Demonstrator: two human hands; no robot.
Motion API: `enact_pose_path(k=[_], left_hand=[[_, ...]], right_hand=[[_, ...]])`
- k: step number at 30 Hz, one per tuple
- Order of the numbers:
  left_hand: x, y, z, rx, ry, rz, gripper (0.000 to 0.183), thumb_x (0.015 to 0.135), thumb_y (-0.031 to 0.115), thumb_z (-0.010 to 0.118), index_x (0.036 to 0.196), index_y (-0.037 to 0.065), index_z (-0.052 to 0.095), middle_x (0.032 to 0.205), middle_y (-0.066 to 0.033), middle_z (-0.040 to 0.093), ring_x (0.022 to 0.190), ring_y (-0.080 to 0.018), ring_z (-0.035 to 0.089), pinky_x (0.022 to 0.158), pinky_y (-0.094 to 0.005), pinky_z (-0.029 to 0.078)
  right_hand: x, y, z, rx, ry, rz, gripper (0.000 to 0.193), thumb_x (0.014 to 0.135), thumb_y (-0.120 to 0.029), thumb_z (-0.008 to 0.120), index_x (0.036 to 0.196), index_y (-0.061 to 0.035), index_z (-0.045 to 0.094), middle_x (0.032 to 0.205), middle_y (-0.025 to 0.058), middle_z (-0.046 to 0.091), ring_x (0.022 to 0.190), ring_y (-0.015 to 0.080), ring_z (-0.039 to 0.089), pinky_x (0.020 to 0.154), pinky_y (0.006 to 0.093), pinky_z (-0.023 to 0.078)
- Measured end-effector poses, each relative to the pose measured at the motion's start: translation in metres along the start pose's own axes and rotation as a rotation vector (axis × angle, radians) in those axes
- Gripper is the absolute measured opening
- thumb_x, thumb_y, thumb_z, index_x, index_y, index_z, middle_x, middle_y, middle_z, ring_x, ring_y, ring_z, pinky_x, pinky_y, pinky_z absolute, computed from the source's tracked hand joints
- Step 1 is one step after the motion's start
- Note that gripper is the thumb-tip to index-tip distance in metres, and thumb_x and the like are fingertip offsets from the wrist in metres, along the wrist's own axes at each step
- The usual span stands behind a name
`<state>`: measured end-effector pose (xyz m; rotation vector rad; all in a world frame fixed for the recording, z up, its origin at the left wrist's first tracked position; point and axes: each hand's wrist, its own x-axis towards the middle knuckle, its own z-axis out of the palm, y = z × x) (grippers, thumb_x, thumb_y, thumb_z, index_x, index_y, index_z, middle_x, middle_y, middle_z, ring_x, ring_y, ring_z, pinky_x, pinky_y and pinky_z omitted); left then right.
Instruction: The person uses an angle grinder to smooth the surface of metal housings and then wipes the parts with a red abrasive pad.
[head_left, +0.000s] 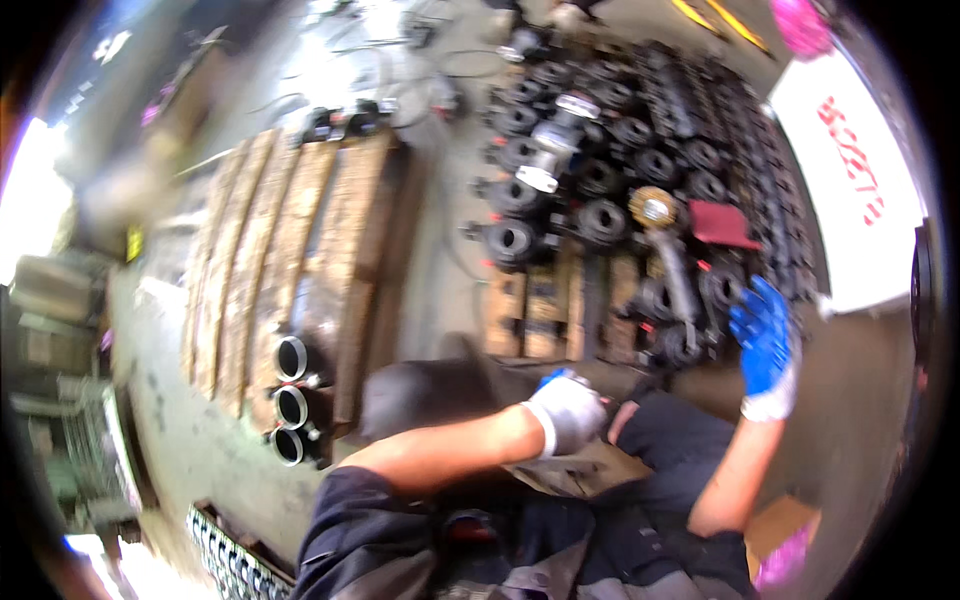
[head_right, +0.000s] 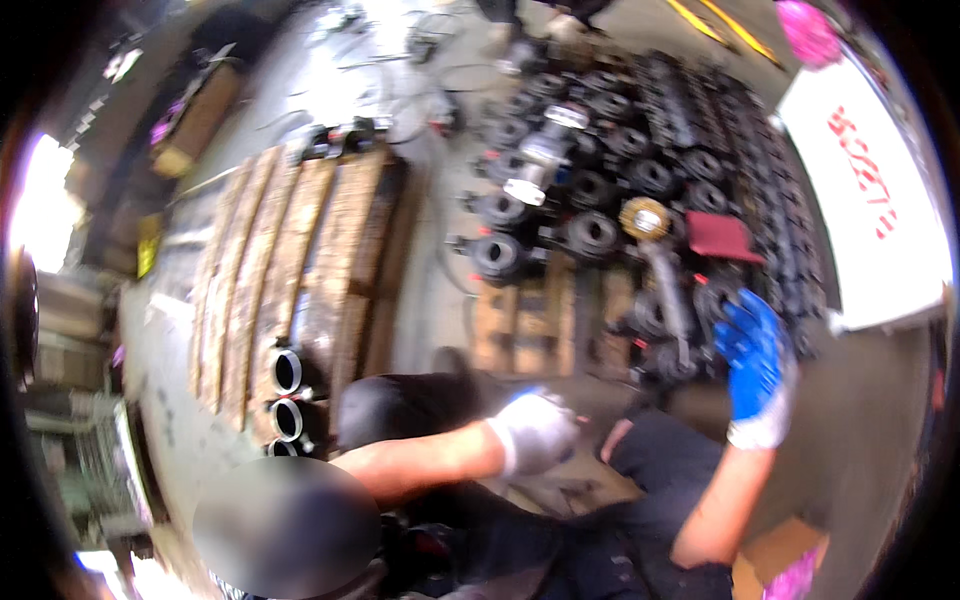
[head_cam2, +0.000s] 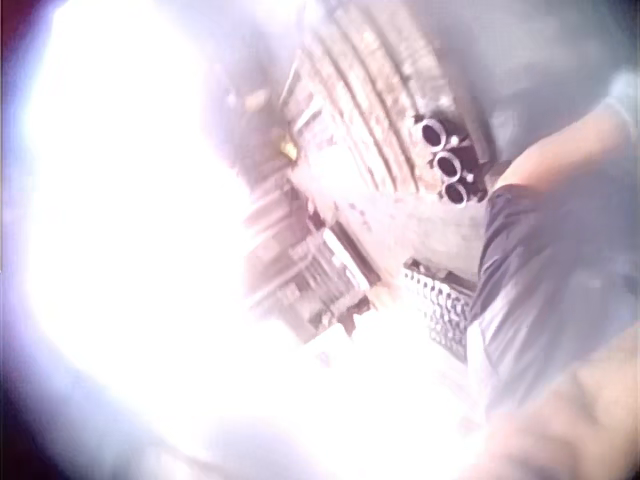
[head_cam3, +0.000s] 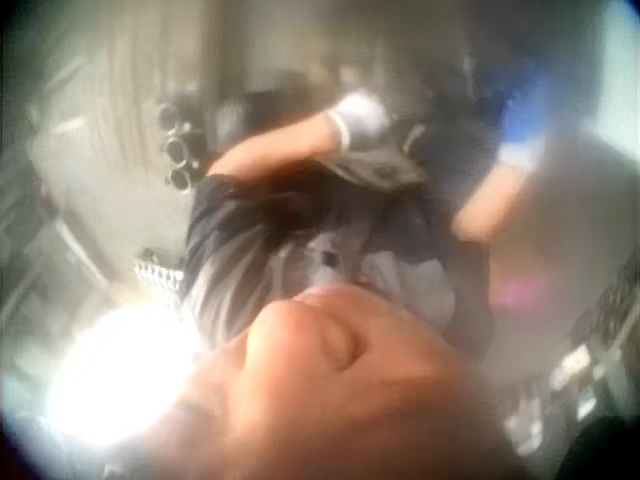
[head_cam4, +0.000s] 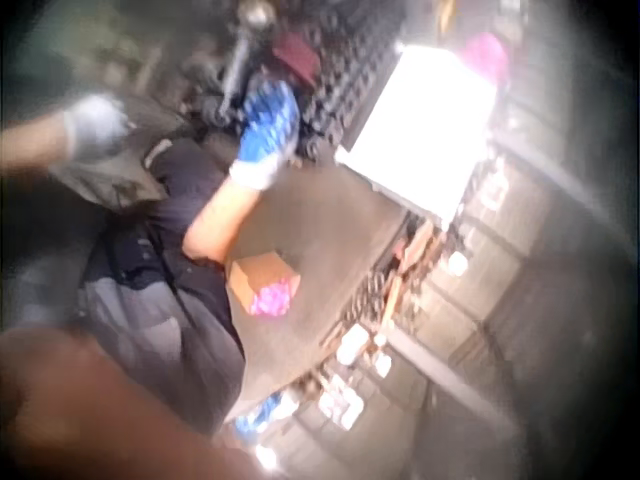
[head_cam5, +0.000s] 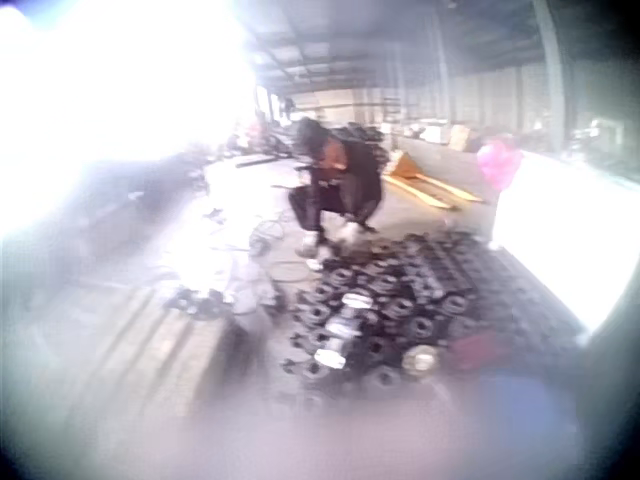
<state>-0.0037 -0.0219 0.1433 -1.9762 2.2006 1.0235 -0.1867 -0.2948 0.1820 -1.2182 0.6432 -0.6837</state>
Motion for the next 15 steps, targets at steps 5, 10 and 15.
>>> enact_pose_path(k=[5, 10, 15], left_hand=[[0.006, 0.002, 0.007, -0.002, 0.068, -0.032, 0.018, 0.086, 0.029, 0.069, 0.09, 0.016, 0.081, 0.089, -0.0091, 0.076, 0.095, -0.0299, 0.072, 0.086, -0.0442, 0.05], [0.005, 0.005, 0.009, 0.119, 0.066, -0.082, 0.016, 0.083, 0.029, 0.07, 0.088, 0.018, 0.081, 0.087, -0.0059, 0.076, 0.092, -0.0282, 0.072, 0.082, -0.0425, 0.048], [0.02, -0.001, 0.024, 0.154, 0.124, -0.074, 0.018, 0.082, 0.03, 0.072, 0.088, 0.017, 0.082, 0.084, -0.0021, 0.077, 0.091, -0.0272, 0.073, 0.083, -0.0431, 0.049]], right_hand=[[-0.003, 0.006, -0.011, -0.2, 0.083, 0.023, 0.051, 0.107, -0.038, 0.051, 0.151, -0.0114, 0.056, 0.136, 0.0047, 0.063, 0.11, 0.0143, 0.06, 0.099, 0.0308, 0.047], [0.004, 0.014, -0.026, -0.103, -0.009, 0.073, 0.048, 0.111, -0.034, 0.046, 0.154, -0.014, 0.053, 0.137, 0.0, 0.063, 0.113, 0.0091, 0.06, 0.099, 0.0265, 0.046], [0.029, 0.04, -0.06, -0.044, -0.015, 0.08, 0.055, 0.109, -0.044, 0.049, 0.154, -0.0144, 0.053, 0.145, 0.004, 0.061, 0.126, 0.0169, 0.057, 0.107, 0.0342, 0.043]])
